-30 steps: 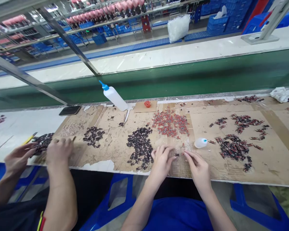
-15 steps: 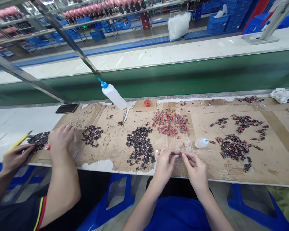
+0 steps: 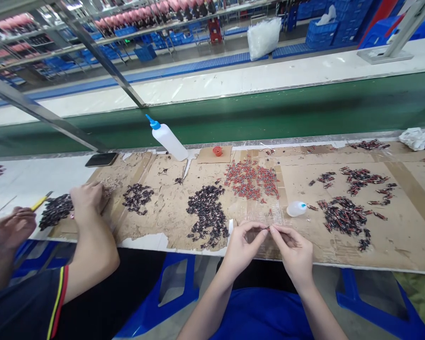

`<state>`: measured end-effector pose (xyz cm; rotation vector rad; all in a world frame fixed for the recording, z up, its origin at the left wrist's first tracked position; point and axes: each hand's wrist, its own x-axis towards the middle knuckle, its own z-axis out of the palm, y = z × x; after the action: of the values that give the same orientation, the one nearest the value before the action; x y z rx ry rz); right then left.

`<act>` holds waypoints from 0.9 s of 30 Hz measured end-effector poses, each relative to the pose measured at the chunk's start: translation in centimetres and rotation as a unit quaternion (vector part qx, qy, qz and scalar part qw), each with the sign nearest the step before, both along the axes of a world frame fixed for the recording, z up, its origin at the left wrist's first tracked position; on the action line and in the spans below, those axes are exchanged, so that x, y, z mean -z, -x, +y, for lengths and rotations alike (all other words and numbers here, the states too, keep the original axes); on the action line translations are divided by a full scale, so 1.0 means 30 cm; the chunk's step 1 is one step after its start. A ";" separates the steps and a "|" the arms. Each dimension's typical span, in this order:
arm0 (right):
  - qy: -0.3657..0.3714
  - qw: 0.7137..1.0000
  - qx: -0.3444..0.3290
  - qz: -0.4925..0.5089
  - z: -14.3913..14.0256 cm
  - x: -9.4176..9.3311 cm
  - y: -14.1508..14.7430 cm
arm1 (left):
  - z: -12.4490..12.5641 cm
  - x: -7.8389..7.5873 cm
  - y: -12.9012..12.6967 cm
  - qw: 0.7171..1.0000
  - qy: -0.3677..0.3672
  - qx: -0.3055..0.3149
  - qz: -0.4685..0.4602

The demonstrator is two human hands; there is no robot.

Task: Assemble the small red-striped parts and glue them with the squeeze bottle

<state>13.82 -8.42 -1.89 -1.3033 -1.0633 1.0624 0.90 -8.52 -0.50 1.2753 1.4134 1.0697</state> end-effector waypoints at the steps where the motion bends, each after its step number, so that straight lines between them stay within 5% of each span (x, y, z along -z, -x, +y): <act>1: -0.005 1.000 0.000 0.001 -0.001 -0.002 -0.002 | -0.002 -0.003 -0.002 1.000 0.001 -0.005 -0.003; 17: -0.056 0.991 -0.111 -0.043 0.010 -0.037 -0.070 | -0.015 -0.067 -0.017 0.995 0.000 0.035 0.098; 25: -0.067 0.988 -0.065 -0.124 -0.012 -0.029 -0.168 | -0.008 -0.044 -0.070 0.995 -0.044 0.077 0.046; 27: -0.076 0.979 0.029 -0.187 -0.011 -0.026 -0.229 | -0.004 -0.048 -0.053 0.990 -0.056 0.088 0.096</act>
<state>20.69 -8.73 -1.10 -1.4313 -1.3501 0.6893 2.49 -8.65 0.93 1.5893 1.3674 0.9374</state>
